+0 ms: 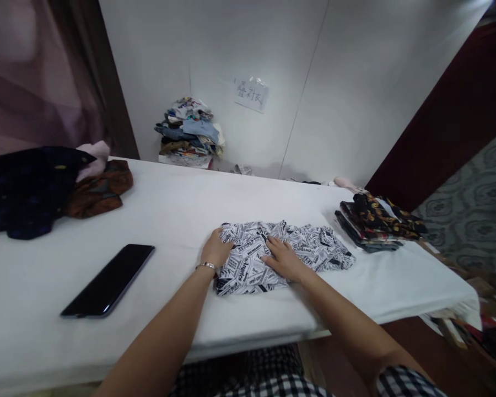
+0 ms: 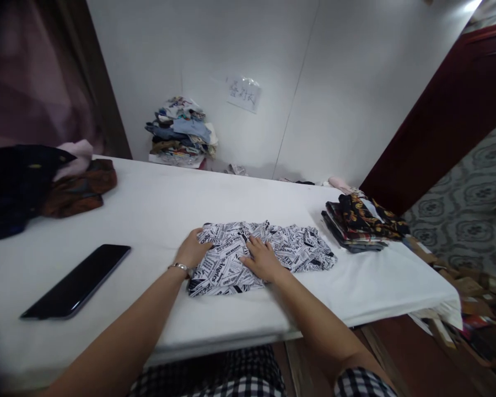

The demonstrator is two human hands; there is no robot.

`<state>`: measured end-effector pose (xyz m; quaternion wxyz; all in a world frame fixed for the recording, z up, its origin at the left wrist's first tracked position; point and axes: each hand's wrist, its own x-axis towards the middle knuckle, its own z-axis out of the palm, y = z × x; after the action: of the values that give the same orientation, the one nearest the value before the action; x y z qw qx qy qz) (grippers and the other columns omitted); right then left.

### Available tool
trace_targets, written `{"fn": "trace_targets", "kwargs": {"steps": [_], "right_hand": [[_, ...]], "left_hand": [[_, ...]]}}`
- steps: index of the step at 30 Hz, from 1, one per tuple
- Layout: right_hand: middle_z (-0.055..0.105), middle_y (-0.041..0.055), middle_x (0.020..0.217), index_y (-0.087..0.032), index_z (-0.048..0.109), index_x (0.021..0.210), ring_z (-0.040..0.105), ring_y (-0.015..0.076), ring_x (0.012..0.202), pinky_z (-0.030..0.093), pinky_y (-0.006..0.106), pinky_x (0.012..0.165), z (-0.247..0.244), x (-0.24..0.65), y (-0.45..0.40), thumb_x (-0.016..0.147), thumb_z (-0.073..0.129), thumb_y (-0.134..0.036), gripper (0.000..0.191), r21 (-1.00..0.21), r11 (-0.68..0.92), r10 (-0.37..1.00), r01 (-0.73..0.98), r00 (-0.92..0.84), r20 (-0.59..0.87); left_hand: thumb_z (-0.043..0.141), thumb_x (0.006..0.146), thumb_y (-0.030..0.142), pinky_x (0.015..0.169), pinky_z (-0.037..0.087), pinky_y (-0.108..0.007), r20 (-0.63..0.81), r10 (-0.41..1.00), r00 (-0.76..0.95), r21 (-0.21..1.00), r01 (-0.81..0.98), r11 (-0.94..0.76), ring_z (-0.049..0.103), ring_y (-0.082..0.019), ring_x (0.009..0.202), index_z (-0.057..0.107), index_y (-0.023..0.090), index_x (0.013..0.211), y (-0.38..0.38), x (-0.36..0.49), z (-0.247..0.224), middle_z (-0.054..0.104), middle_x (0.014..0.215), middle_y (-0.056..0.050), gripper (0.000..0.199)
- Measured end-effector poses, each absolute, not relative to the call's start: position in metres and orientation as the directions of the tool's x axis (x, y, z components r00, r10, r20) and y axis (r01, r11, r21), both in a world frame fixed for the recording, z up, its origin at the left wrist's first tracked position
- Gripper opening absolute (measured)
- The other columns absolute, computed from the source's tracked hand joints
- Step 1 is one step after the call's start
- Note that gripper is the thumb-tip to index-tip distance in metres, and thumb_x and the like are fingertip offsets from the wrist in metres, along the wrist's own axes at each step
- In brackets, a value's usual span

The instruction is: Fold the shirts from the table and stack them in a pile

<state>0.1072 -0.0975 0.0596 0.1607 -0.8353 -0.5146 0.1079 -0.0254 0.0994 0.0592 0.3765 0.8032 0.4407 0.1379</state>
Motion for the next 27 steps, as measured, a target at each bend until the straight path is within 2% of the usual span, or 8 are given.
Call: {"fn": "trace_targets", "kwargs": {"steps": [4, 7, 11, 16, 18, 20, 24, 27], "right_hand": [[0.018, 0.0127, 0.163, -0.019, 0.030, 0.154, 0.009, 0.0280, 0.151, 0.009, 0.054, 0.120, 0.066, 0.093, -0.090, 0.098, 0.038, -0.054, 0.067, -0.397, -0.374, 0.886, 0.838, 0.450, 0.115], [0.020, 0.0163, 0.161, -0.014, 0.033, 0.153, 0.011, 0.0304, 0.151, 0.011, 0.052, 0.121, 0.065, 0.085, -0.087, 0.093, 0.048, -0.054, 0.073, -0.438, -0.339, 0.929, 0.833, 0.370, -0.015], [0.025, 0.0154, 0.160, -0.014, 0.043, 0.148, 0.017, 0.0294, 0.150, 0.015, 0.048, 0.121, 0.062, 0.085, -0.087, 0.090, 0.053, -0.055, 0.072, -0.640, -0.328, 0.907, 0.695, 0.421, -0.007], [0.050, 0.0105, 0.147, -0.024, 0.054, 0.137, 0.044, 0.0254, 0.138, 0.030, 0.045, 0.116, 0.072, 0.090, -0.094, 0.083, 0.062, -0.057, 0.064, -0.992, -0.038, 0.774, 0.122, 0.631, 0.048], [0.060, 0.0107, 0.137, -0.025, 0.053, 0.135, 0.057, 0.0247, 0.126, 0.039, 0.043, 0.110, 0.079, 0.097, -0.102, 0.082, 0.063, -0.059, 0.064, -0.979, 0.110, 0.739, -0.170, 0.673, -0.034], [0.066, 0.0095, 0.128, -0.025, 0.053, 0.132, 0.065, 0.0239, 0.112, 0.046, 0.042, 0.103, 0.086, 0.111, -0.115, 0.083, 0.058, -0.063, 0.062, -0.917, 0.205, 0.706, -0.343, 0.701, -0.104], [0.071, 0.0106, 0.115, -0.024, 0.054, 0.131, 0.067, 0.0265, 0.105, 0.052, 0.046, 0.090, 0.090, 0.147, -0.151, 0.090, 0.039, -0.067, 0.062, -0.902, 0.156, 0.644, -0.403, 0.734, -0.216], [0.071, 0.0128, 0.115, -0.020, 0.052, 0.135, 0.068, 0.0260, 0.105, 0.053, 0.045, 0.089, 0.080, 0.166, -0.176, 0.093, 0.042, -0.054, 0.055, -0.978, -0.046, 0.608, -0.204, 0.771, -0.190]], "left_hand": [[0.064, 0.079, 0.026, 0.101, 0.045, -0.035, -0.104, 0.836, 0.539, 0.725, 0.616, -0.308, 0.060, -0.028, 0.120, 0.045, 0.015, 0.139, 0.111, -0.031, 0.062, 0.062, 0.134, -0.015, 0.063], [0.068, 0.076, 0.026, 0.100, 0.046, -0.036, -0.119, 0.836, 0.535, 0.716, 0.630, -0.301, 0.061, -0.029, 0.119, 0.048, 0.014, 0.136, 0.115, -0.034, 0.061, 0.063, 0.132, -0.017, 0.064], [0.073, 0.072, 0.024, 0.096, 0.049, -0.037, -0.115, 0.824, 0.555, 0.739, 0.602, -0.302, 0.063, -0.030, 0.115, 0.052, 0.015, 0.131, 0.119, -0.037, 0.072, 0.065, 0.128, -0.017, 0.064], [0.077, 0.069, 0.024, 0.102, 0.046, -0.041, 0.010, 0.777, 0.630, 0.827, 0.431, -0.360, 0.058, -0.031, 0.121, 0.054, 0.012, 0.129, 0.096, -0.012, 0.126, 0.060, 0.134, -0.019, 0.065], [0.079, 0.068, 0.026, 0.106, 0.042, -0.038, 0.071, 0.737, 0.672, 0.873, 0.315, -0.372, 0.054, -0.030, 0.126, 0.051, 0.010, 0.132, 0.072, 0.015, 0.150, 0.057, 0.137, -0.020, 0.072], [0.078, 0.072, 0.032, 0.102, 0.045, -0.036, 0.080, 0.659, 0.748, 0.938, 0.167, -0.304, 0.057, -0.028, 0.122, 0.043, 0.010, 0.141, 0.046, 0.045, 0.164, 0.057, 0.136, -0.021, 0.080], [0.062, 0.088, 0.042, 0.087, 0.053, -0.034, 0.024, 0.496, 0.868, 0.995, 0.029, -0.099, 0.066, -0.022, 0.105, 0.022, 0.016, 0.153, 0.009, 0.082, 0.150, 0.053, 0.140, -0.020, 0.080], [0.057, 0.091, 0.039, 0.099, 0.049, -0.037, 0.080, 0.512, 0.855, 0.928, 0.123, -0.351, 0.059, -0.023, 0.118, 0.037, 0.019, 0.146, 0.002, 0.073, 0.110, 0.051, 0.144, -0.016, 0.062]]}}
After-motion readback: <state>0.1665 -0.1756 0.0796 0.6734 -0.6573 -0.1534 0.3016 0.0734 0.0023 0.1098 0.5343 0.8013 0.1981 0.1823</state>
